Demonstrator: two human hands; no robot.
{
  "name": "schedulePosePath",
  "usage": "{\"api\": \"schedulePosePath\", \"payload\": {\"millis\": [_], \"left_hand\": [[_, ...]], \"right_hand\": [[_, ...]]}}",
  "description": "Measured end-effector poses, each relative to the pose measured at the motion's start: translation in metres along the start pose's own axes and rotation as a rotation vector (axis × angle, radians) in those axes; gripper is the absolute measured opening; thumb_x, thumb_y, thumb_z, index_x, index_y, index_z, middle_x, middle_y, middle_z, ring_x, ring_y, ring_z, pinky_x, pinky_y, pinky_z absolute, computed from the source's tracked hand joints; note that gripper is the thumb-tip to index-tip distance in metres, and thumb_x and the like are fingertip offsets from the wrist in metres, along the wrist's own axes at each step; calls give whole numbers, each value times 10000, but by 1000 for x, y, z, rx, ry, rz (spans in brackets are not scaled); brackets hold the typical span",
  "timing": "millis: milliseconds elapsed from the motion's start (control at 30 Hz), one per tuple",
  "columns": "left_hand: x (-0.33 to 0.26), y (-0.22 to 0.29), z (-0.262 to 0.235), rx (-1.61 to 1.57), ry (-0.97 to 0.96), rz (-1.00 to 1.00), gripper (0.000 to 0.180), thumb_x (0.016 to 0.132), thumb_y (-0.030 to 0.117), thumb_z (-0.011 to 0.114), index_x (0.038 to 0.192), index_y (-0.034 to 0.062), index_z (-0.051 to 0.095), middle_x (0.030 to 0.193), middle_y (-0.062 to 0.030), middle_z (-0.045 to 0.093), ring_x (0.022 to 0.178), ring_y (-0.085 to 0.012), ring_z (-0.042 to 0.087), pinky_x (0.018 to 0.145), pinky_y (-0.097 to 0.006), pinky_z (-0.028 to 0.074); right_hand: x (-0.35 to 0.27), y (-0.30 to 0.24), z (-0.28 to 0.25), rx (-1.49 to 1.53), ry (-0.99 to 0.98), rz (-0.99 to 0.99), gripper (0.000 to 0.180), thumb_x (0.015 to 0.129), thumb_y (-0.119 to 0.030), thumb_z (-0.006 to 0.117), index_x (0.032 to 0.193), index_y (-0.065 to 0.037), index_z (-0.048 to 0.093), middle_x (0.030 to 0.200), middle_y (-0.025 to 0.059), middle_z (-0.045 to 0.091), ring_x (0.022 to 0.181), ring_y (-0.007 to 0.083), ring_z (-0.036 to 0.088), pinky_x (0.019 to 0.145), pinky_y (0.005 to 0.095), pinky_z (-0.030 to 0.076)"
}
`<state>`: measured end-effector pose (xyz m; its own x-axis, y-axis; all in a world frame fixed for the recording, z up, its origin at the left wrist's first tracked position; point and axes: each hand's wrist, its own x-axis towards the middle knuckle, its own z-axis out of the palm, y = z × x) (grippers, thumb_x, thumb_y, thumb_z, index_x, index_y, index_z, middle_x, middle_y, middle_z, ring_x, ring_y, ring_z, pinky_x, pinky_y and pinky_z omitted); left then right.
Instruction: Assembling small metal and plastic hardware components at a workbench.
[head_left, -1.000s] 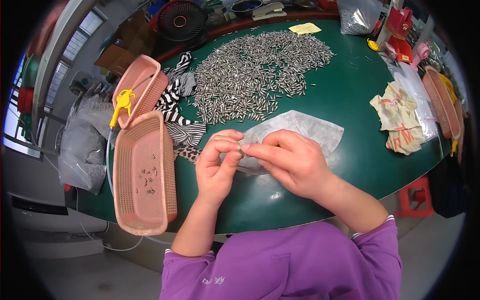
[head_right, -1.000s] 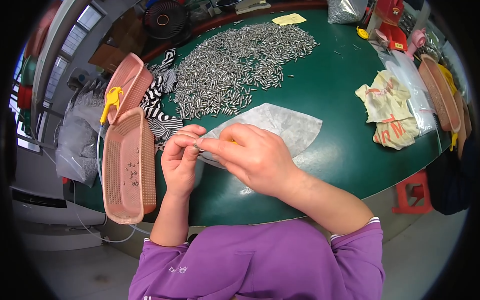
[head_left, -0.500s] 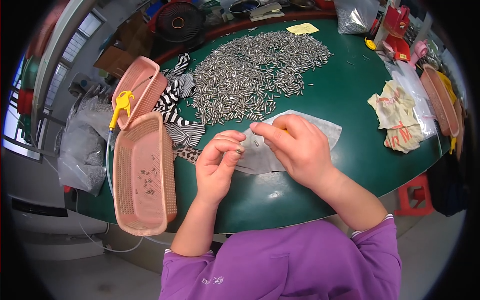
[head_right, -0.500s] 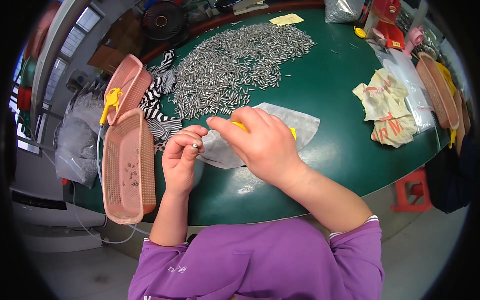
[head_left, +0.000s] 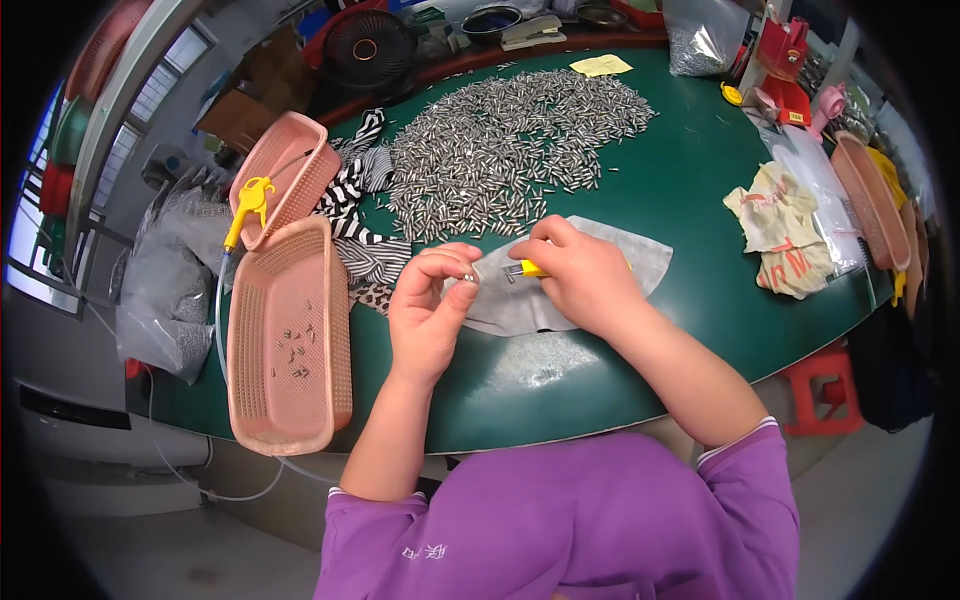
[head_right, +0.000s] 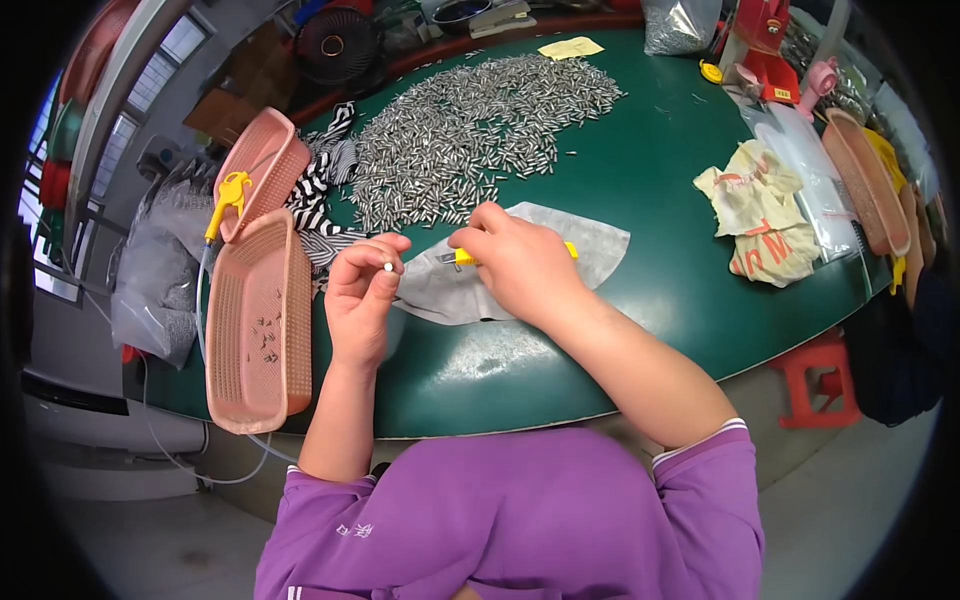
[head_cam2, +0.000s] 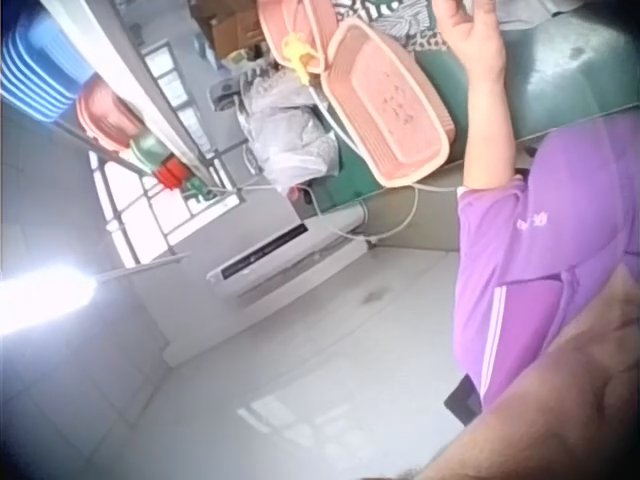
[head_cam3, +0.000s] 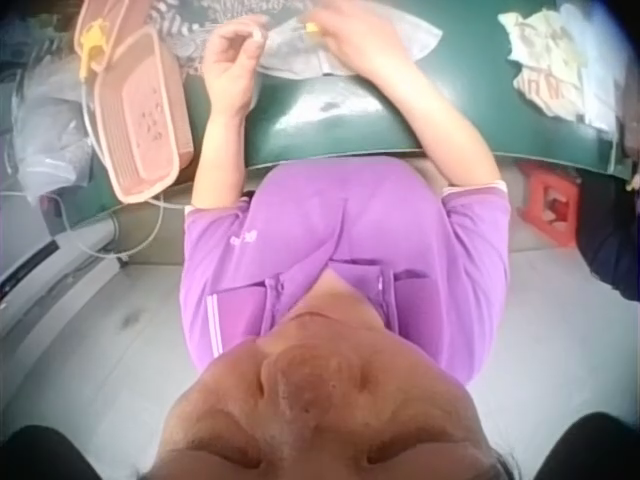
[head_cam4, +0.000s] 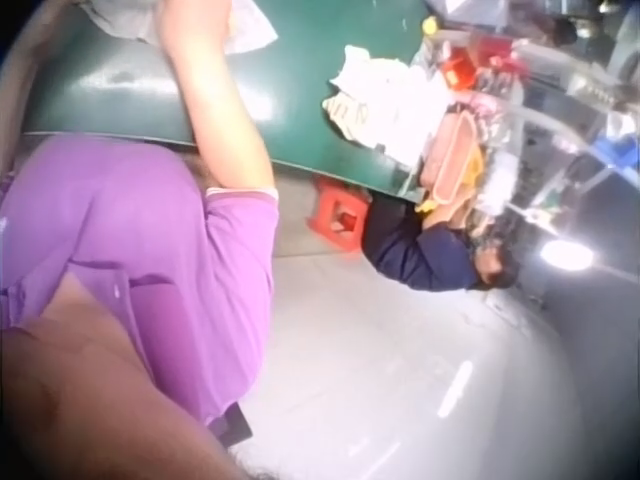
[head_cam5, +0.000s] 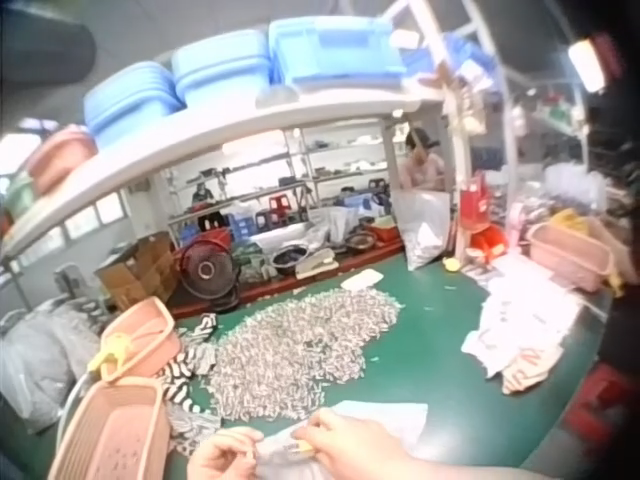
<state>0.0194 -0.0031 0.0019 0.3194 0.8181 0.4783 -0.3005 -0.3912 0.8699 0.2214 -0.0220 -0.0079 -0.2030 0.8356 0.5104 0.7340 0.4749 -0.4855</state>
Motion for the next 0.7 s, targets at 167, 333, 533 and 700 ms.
{"api": "schedulePosePath", "payload": {"millis": [167,333,533,700], "left_hand": [[-2,18,0,194,144,93,111,872,11,634,953,28,559,1016,-88,597,1055,-215,553,952,-343,415],[-17,78,-13,977,252,378,104,849,12,652,937,9,597,987,-135,620,964,-257,598,893,-356,456],[-57,128,-103,1531,579,-1,163,826,19,641,984,22,599,1003,-101,609,1000,-274,569,916,-372,435],[-55,112,-94,1453,578,84,254,825,19,645,1075,21,602,1050,-106,602,1027,-276,563,921,-359,433]], "right_hand": [[0,1,16,-40,-127,-52,309,701,-54,676,993,-154,666,964,28,585,835,237,643,686,373,526],[-5,9,20,-143,-150,-68,236,706,-96,697,935,-139,655,919,36,580,805,245,637,660,377,519],[-3,3,18,-94,-140,-109,186,728,-110,693,905,-123,640,911,44,569,782,260,629,652,385,514],[-3,6,20,-121,-144,-110,197,754,-96,675,940,-110,610,936,54,565,793,280,628,659,398,515]]}}
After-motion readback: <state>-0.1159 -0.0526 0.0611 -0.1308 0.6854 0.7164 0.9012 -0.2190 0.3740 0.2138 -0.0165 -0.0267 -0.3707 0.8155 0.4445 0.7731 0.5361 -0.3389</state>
